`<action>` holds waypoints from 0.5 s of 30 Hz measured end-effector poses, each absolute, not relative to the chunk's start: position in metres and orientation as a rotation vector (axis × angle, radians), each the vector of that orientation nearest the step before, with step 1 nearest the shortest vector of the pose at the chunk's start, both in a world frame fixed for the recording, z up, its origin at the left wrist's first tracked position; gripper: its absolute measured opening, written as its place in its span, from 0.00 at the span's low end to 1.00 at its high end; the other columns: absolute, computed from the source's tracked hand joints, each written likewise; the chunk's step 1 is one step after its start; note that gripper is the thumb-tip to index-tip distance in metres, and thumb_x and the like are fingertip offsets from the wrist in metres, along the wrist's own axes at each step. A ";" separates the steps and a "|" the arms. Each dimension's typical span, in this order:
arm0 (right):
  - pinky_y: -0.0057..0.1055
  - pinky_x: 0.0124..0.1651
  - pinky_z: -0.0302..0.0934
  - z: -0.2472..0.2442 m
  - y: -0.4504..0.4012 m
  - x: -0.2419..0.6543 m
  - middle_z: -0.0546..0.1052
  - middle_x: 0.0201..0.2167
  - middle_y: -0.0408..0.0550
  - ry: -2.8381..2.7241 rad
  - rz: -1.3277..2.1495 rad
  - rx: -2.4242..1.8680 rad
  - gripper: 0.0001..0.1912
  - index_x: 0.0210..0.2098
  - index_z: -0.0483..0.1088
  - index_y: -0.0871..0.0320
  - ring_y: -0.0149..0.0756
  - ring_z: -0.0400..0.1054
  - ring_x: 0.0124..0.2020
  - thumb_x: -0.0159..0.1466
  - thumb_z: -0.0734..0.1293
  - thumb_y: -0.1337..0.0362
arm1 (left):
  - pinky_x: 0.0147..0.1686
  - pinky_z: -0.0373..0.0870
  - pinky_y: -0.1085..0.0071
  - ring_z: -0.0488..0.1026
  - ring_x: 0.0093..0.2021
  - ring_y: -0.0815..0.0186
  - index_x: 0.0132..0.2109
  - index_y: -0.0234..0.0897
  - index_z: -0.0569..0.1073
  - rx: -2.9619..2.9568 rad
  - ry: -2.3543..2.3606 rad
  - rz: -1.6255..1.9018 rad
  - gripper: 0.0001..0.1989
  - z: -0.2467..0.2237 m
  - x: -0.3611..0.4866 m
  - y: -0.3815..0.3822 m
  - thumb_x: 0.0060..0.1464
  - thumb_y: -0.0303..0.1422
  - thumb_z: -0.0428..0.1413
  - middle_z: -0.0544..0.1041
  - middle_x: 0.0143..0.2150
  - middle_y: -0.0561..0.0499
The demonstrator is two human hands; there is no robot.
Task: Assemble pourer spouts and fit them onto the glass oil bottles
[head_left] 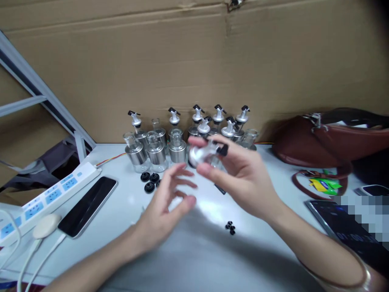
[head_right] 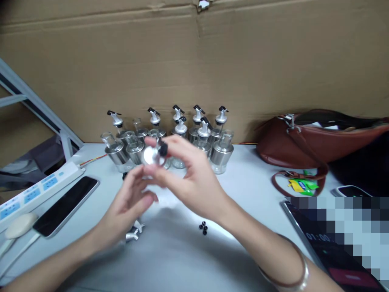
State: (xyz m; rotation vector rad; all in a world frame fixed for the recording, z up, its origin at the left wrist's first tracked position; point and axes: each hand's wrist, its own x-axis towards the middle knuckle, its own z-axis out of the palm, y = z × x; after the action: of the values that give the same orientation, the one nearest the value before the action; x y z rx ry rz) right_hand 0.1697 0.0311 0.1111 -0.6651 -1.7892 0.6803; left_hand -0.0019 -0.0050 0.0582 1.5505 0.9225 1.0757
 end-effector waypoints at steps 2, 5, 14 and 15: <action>0.35 0.45 0.69 0.095 0.027 0.175 0.76 0.40 0.47 -1.944 0.732 -0.680 0.12 0.46 0.75 0.53 0.36 0.72 0.40 0.62 0.69 0.65 | 0.34 0.69 0.70 0.73 0.44 0.62 0.56 0.45 0.59 1.285 0.682 0.977 0.22 0.049 0.008 -0.023 0.60 0.47 0.52 0.64 0.56 0.44; 0.34 0.43 0.69 0.071 0.021 0.180 0.77 0.40 0.49 -2.020 0.752 -0.729 0.13 0.48 0.75 0.54 0.37 0.71 0.40 0.63 0.68 0.63 | 0.32 0.64 0.73 0.70 0.37 0.68 0.51 0.43 0.61 1.117 0.628 0.993 0.21 0.029 0.022 -0.032 0.58 0.49 0.54 0.67 0.42 0.51; 0.40 0.44 0.67 0.044 0.012 0.193 0.77 0.38 0.54 -2.210 0.586 -0.683 0.11 0.47 0.69 0.58 0.42 0.69 0.40 0.66 0.62 0.67 | 0.23 0.55 0.74 0.64 0.22 0.74 0.43 0.38 0.61 0.937 0.779 0.846 0.24 0.009 0.029 -0.035 0.59 0.56 0.45 0.64 0.28 0.57; 0.39 0.42 0.67 0.042 0.012 0.194 0.77 0.35 0.53 -2.193 0.548 -0.691 0.09 0.45 0.69 0.58 0.41 0.69 0.38 0.66 0.62 0.66 | 0.22 0.55 0.75 0.63 0.22 0.74 0.41 0.38 0.61 0.941 0.782 0.819 0.24 0.008 0.028 -0.036 0.59 0.56 0.44 0.64 0.27 0.57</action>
State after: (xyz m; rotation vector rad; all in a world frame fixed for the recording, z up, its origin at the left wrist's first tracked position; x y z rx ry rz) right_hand 0.1943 0.0120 0.0424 -0.6911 -2.1930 0.5482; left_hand 0.0281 -0.0355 0.0076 0.9414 0.7820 0.8191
